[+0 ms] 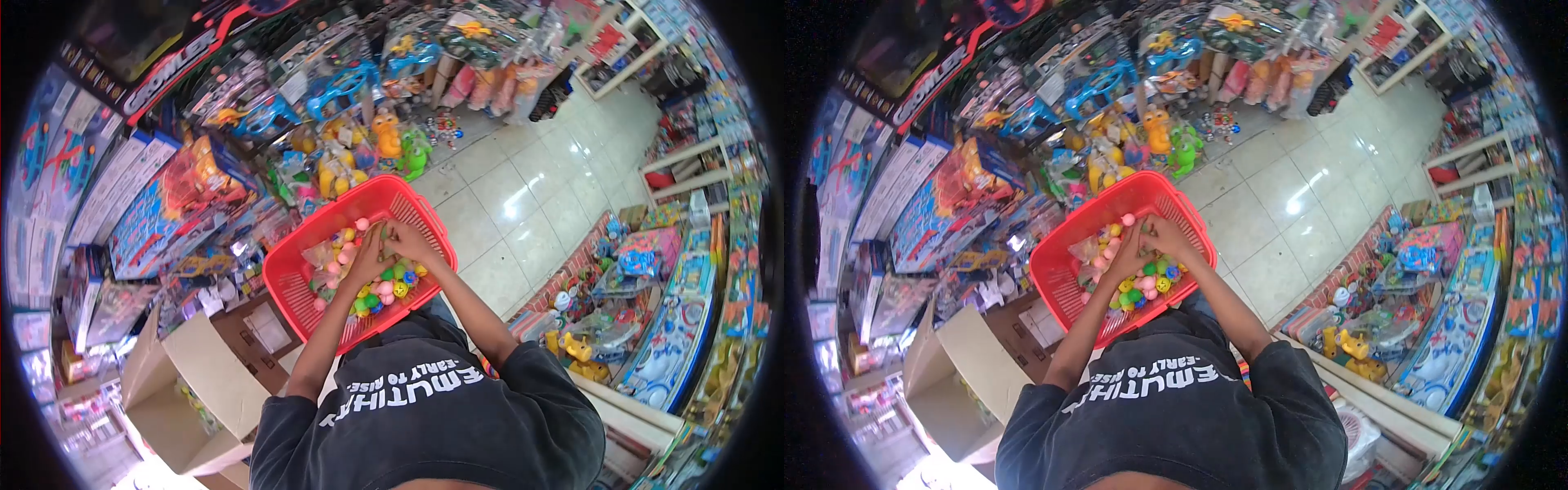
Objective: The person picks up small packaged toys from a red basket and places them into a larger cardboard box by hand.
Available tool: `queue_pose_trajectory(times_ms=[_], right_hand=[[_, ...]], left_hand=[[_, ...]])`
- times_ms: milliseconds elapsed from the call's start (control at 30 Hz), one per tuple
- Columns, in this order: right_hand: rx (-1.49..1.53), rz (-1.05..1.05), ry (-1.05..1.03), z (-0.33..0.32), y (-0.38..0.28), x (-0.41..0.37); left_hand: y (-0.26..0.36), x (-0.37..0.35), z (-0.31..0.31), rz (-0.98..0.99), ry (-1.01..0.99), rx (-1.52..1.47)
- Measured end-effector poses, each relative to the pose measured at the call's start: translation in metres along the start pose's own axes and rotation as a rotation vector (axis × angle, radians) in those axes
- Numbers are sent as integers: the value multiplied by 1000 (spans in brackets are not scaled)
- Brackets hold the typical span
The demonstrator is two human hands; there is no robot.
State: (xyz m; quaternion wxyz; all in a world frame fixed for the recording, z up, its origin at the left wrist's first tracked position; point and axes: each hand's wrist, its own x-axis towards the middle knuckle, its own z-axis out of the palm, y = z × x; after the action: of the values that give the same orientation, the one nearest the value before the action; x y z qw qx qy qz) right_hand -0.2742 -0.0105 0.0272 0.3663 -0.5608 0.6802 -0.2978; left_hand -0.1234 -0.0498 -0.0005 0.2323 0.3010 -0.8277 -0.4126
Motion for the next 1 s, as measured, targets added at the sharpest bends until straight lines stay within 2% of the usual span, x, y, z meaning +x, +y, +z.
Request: queue_pose_trajectory(times_ms=[33, 67, 100, 133, 200, 267, 400, 467, 533, 600, 667, 767, 833, 867, 933, 1000], right_hand=[[172, -36, 2, 5, 5, -5], [344, -77, 6, 9, 11, -9], [380, -108, 17, 12, 14, -12], [378, -103, 45, 8, 10, -18], [397, -112, 13, 2, 5, -27], [383, -100, 31, 5, 8, -32], [372, -81, 103, 4, 2, -45], [390, -83, 150, -3, -3, -51], [361, -43, 130, -8, -6, -55], [367, -71, 122, -8, 3, -54], [213, -93, 135, -5, 14, -52], [162, -86, 115, -3, 22, -48], [145, -111, 76, -1, 25, -42], [124, -128, 58, -1, 27, -37], [106, -152, 10, -1, 30, -28], [85, -183, -38, -7, 28, -16]], left_hand=[[4, 1, 4, 28, -31, -140], [8, 2, 6, 51, -53, -144], [8, 2, 9, -26, -89, -240], [3, 1, 14, -107, -126, -333], [0, -1, 23, -82, -145, -351], [16, -6, 22, -157, -102, -455], [15, -13, 29, -187, -97, -565], [27, -15, 21, -304, -123, -564], [24, -18, 25, -261, -76, -585], [22, -22, 27, -195, 35, -483], [23, -24, 31, -226, 66, -447], [23, -27, 34, -229, 179, -447], [42, -24, 28, -447, 218, -544], [40, -22, 28, -464, 250, -542], [29, -23, 33, -354, 347, -475], [21, -25, 34, -385, 440, -410]])
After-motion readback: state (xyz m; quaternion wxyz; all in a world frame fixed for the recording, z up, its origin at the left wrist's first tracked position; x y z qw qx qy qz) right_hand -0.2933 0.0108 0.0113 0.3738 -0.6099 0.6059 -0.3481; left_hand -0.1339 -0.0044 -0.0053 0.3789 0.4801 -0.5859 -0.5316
